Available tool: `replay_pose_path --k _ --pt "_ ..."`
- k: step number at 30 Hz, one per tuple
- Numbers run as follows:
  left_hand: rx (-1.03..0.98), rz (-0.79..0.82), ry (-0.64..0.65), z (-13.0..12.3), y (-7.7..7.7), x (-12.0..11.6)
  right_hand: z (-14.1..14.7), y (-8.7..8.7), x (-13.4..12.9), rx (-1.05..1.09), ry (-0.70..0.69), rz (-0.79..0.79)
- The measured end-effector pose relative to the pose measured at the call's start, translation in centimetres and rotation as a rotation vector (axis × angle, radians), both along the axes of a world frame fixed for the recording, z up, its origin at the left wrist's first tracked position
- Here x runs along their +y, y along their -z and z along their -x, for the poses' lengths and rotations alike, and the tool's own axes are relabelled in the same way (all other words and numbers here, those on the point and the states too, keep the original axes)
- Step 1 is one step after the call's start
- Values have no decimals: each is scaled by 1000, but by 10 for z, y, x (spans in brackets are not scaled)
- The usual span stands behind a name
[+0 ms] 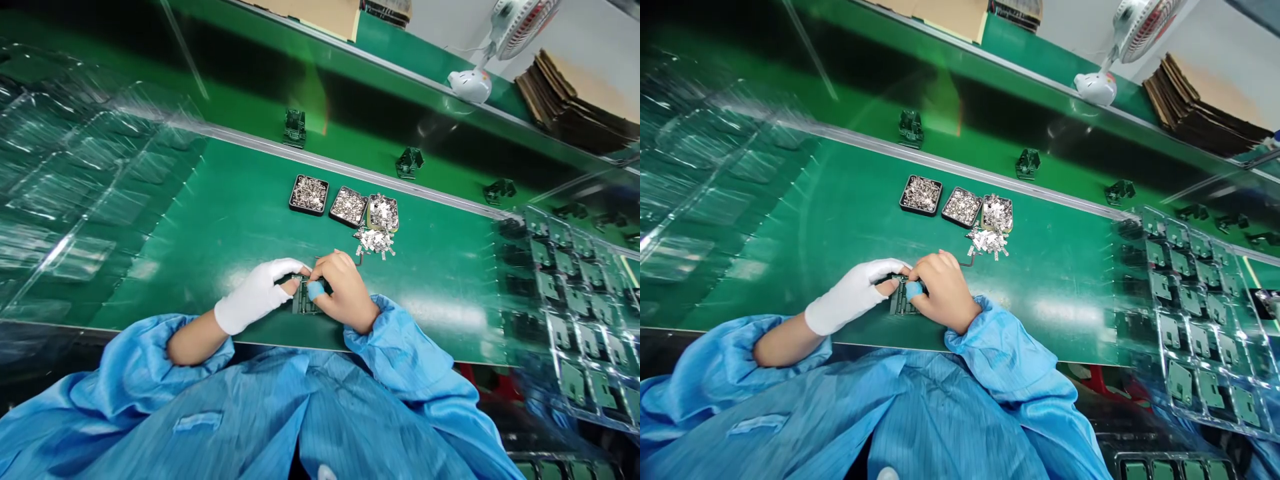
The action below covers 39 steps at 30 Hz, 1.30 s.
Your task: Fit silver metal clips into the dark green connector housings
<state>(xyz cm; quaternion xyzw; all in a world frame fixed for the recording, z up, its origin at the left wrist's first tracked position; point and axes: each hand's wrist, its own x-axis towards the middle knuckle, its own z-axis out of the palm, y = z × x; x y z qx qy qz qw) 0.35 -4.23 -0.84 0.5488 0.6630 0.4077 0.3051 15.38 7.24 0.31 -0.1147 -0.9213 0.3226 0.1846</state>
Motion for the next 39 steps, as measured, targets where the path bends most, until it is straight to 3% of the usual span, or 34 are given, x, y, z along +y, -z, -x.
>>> replay_pose_path --k 21,23,29,35,39 --pt "-89 19 -36 -1 6 1 0 7 -9 124 26 83" --pt "-113 26 -67 -4 8 4 0 8 -8 130 12 160" --pt "-174 32 -161 -15 12 5 3 9 -3 54 85 697" --pt "36 25 -197 -16 3 4 5 13 -2 37 59 729" --pt "-44 -112 -308 -1 0 -3 1 12 12 107 69 874"
